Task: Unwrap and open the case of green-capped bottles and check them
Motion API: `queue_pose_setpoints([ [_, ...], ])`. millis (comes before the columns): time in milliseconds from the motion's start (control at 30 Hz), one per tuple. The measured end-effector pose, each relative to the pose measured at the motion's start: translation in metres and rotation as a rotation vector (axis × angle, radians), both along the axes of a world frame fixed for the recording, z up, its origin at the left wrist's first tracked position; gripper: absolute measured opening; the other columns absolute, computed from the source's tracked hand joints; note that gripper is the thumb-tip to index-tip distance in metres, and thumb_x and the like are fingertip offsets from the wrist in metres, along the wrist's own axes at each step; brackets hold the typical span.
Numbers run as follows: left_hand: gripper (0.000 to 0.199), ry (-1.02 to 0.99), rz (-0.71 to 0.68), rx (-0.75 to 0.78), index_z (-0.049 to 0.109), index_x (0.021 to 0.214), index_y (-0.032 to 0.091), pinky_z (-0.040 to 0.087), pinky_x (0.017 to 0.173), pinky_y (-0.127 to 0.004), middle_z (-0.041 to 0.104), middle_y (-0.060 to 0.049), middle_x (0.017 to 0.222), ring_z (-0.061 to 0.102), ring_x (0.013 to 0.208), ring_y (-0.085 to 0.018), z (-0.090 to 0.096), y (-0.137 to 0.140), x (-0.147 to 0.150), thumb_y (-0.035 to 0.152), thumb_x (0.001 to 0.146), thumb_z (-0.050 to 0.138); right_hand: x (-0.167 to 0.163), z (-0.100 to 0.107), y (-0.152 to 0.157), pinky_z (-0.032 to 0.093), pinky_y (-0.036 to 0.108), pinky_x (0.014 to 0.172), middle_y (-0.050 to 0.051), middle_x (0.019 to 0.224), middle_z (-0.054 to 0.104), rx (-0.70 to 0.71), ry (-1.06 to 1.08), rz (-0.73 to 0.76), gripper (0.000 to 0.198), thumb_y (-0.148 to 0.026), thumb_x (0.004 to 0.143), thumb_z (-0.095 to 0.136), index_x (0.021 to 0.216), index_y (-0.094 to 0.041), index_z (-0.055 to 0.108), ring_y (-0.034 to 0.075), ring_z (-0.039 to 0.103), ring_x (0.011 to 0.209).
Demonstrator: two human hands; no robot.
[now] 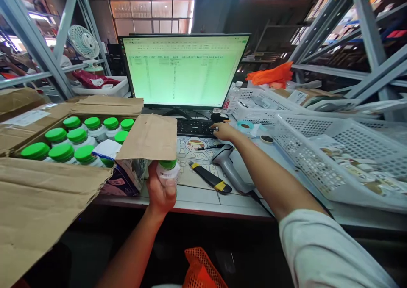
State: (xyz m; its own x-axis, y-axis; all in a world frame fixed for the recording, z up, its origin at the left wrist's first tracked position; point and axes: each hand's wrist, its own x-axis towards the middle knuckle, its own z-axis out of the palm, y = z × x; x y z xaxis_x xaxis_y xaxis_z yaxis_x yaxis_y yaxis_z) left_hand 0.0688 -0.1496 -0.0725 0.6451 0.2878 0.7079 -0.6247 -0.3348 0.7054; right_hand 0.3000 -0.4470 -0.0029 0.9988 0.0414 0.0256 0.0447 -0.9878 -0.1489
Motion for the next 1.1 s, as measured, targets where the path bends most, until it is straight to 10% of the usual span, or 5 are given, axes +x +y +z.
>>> queue_pose_setpoints([
  [367, 0.062, -0.023, 0.032, 0.016, 0.051, 0.143, 0.014, 0.060, 0.083, -0.044, 0.073, -0.017, 0.116, 0.074, 0.100, -0.030, -0.003, -0.001, 0.003, 0.056, 0.098, 0.050, 0.027, -0.012, 0.009, 0.051, 0.051, 0.109, 0.012, 0.137, 0.067, -0.089, 0.083, -0.021, 0.045, -0.046, 0.097, 0.067, 0.133, -0.018, 0.067, 0.026, 0.064, 0.124],
  [1100, 0.059, -0.035, 0.072, 0.042, 0.053, 0.139, 0.013, 0.063, 0.082, -0.045, 0.073, -0.018, 0.115, 0.074, 0.105, -0.032, -0.003, -0.002, 0.003, 0.055, 0.098, 0.048, 0.028, -0.014, 0.008, 0.050, 0.051, 0.110, 0.009, 0.131, 0.071, -0.044, 0.017, 0.049, 0.035, -0.045, 0.099, 0.065, 0.119, -0.018, 0.072, 0.024, 0.065, 0.123],
])
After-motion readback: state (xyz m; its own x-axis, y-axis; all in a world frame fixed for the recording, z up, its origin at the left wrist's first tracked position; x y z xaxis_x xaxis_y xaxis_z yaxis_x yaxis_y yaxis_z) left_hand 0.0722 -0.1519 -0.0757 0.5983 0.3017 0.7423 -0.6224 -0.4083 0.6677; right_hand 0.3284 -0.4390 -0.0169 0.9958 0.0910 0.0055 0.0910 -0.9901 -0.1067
